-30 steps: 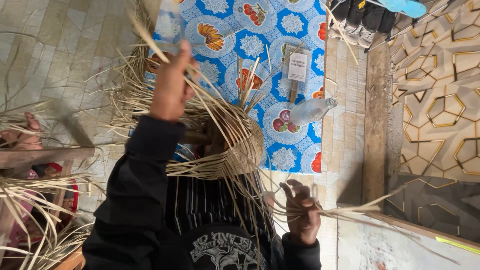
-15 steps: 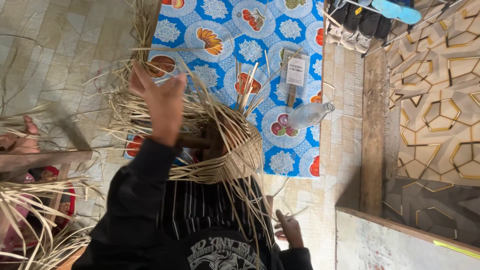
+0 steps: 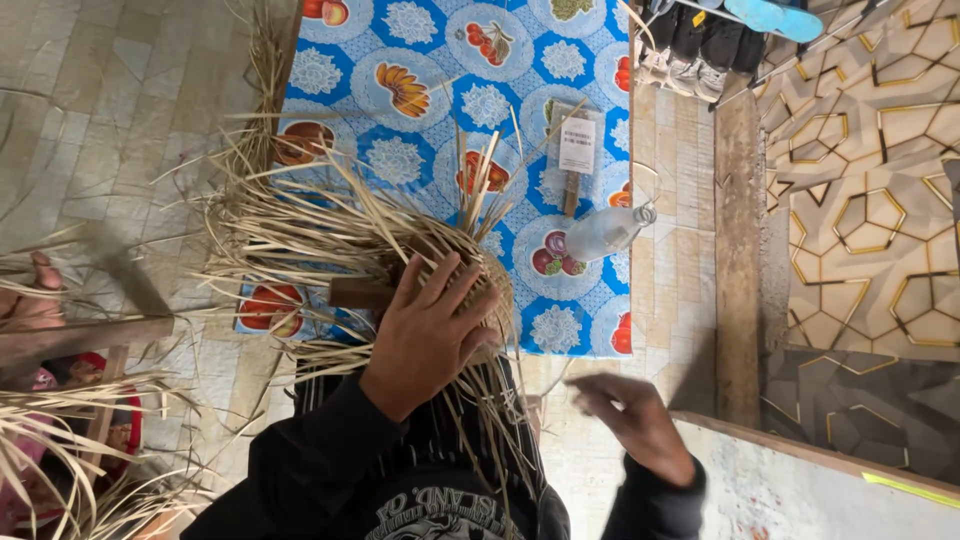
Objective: Weaving a basket using dried plant fibers around a wooden mold.
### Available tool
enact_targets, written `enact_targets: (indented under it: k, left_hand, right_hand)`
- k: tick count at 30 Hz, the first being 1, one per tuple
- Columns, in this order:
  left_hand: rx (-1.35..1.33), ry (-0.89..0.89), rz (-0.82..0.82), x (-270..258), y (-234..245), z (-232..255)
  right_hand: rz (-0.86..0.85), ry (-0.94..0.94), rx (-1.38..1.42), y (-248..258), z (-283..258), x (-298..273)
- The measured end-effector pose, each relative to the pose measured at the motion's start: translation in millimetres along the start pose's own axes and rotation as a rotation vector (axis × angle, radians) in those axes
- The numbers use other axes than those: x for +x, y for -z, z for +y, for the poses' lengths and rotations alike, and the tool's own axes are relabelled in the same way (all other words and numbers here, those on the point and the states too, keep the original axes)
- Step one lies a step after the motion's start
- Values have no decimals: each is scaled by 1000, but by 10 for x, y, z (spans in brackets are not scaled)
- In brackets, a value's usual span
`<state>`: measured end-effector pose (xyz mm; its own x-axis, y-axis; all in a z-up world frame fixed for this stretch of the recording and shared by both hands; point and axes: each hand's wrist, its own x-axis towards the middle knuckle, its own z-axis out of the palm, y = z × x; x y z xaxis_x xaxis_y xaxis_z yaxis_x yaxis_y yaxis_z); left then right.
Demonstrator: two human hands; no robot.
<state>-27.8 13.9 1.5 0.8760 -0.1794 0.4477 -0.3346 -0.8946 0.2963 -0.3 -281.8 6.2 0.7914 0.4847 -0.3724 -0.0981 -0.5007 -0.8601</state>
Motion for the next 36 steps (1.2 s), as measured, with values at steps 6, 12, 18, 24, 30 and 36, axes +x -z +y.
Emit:
enact_targets:
  k: [6,12,18,24,30,36]
  left_hand:
    - [-43,101,14,-24,-98,8]
    - [-224,117,20,-42,-184,-80]
    - [-275,203,34,-34,-152,-109]
    - [-170,185,59,22,-63,-104]
    - [-171,308,51,62,-26,-60]
    - [-243,386,25,39,-60,-117]
  right_hand:
    - [314,572,-59,-552,-619,943]
    - [329,627,-383,-721,-722,1348]
    - [296,615,-488,-699,-926,1369]
    - [274,724,-498,-708,-897,1377]
    - [99,463,-259,-687,-732,1477]
    - [-60,540,-309,-586,-813,1548]
